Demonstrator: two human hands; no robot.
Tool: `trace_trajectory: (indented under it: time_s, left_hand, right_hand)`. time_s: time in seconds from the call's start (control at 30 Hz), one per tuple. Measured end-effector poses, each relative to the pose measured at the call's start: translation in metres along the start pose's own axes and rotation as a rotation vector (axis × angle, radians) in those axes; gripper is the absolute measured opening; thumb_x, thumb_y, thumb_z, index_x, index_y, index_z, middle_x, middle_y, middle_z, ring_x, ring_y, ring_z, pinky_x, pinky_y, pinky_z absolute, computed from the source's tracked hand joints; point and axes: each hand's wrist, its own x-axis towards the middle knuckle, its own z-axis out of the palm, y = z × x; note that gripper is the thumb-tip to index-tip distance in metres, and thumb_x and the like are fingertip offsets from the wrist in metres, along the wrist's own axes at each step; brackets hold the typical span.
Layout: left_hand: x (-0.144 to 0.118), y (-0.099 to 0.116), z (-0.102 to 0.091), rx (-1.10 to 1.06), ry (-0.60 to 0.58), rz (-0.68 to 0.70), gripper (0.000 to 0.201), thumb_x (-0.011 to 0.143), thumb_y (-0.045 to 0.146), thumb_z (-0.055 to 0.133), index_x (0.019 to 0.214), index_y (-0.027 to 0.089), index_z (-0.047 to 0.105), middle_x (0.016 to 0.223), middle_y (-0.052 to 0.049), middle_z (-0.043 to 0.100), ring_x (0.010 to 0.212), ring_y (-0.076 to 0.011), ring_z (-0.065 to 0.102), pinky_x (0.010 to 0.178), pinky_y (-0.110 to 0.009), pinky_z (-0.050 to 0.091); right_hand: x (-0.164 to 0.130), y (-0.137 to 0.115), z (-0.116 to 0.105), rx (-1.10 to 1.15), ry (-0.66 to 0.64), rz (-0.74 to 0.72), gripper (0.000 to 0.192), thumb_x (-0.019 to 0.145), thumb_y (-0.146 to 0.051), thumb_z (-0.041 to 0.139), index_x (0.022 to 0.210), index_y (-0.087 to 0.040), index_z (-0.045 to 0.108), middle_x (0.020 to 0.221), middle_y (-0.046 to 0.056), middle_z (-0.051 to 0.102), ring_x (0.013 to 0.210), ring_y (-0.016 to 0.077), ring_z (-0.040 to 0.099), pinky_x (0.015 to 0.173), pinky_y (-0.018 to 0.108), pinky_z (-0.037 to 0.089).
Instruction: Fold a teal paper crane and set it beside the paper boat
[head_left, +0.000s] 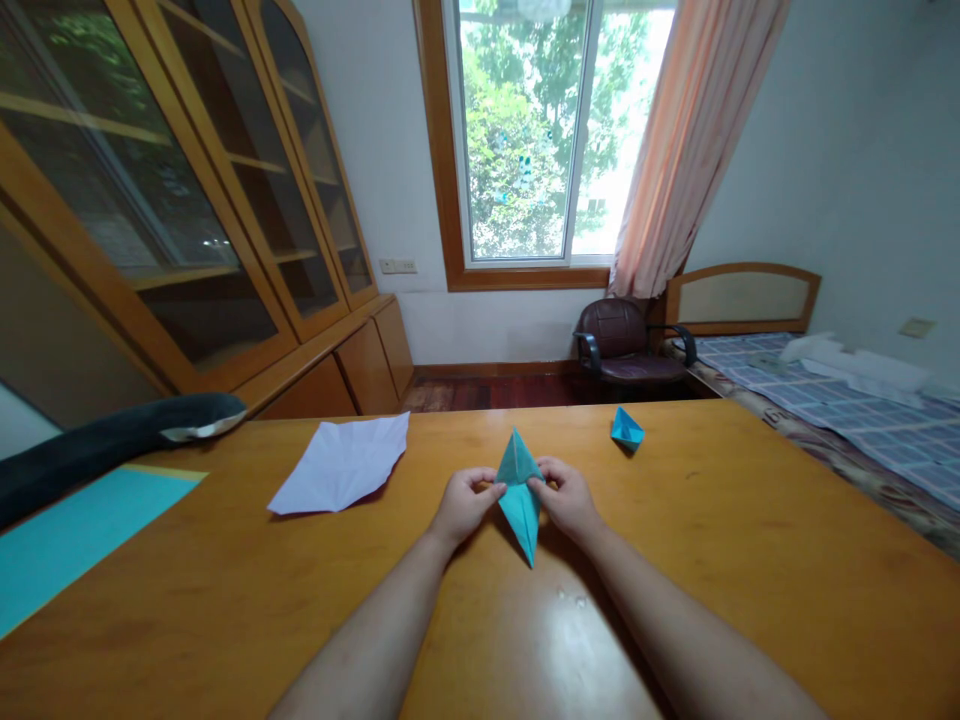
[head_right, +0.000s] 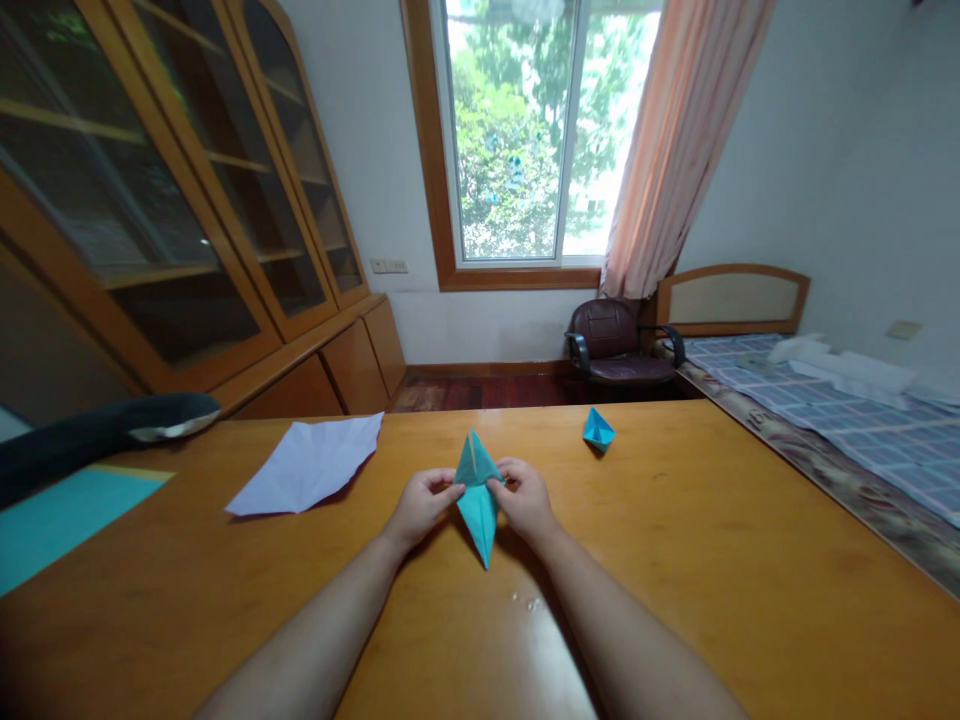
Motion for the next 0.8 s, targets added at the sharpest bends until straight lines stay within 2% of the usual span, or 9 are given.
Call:
trace_trajectory:
  time_s: [0.17,0.53,0.7,0.8]
  left_hand:
    - [-0.003,0.002,0.007,-0.051,-0.029,-0.041,0.031,0.067,0.039,0.075,0.08,0.012,0.074,0.079,-0.009,0.073,0.073,-0.0223,0.065,0.071,-0.031,0.052]
    - [-0.008,0.011,0.016,-0.116,-0.004,-0.121,0.041,0.061,0.048,0.079,0.076,0.01,0.073,0.072,-0.006,0.072,0.059,-0.0158,0.062,0.057,-0.024,0.048]
    - [-0.009,0.013,0.018,-0.127,0.002,-0.133,0.043,0.061,0.05,0.078,0.078,0.011,0.074,0.073,-0.006,0.072,0.058,-0.014,0.061,0.056,-0.023,0.048]
    - [-0.008,0.008,0.018,-0.127,0.012,-0.136,0.043,0.061,0.051,0.078,0.075,0.011,0.073,0.068,-0.005,0.07,0.054,-0.0127,0.058,0.053,-0.022,0.047]
  right_hand:
    - [-0.003,-0.002,0.002,0.032,-0.001,0.121,0.018,0.071,-0.035,0.062,0.066,-0.018,0.062,0.062,0.001,0.062,0.06,0.016,0.054,0.059,0.027,0.044]
    - [-0.01,-0.015,0.012,-0.068,-0.012,0.029,0.013,0.073,-0.03,0.059,0.069,-0.019,0.064,0.064,0.001,0.062,0.063,0.0158,0.054,0.06,0.026,0.043]
    - [-0.01,-0.014,0.014,-0.077,-0.046,0.003,0.013,0.075,-0.027,0.058,0.079,-0.02,0.068,0.073,0.002,0.068,0.069,0.0182,0.059,0.066,0.029,0.046]
    - [-0.01,-0.009,0.015,-0.016,-0.029,0.003,0.024,0.074,-0.026,0.059,0.096,-0.02,0.069,0.089,0.004,0.071,0.082,0.0214,0.062,0.077,0.033,0.049]
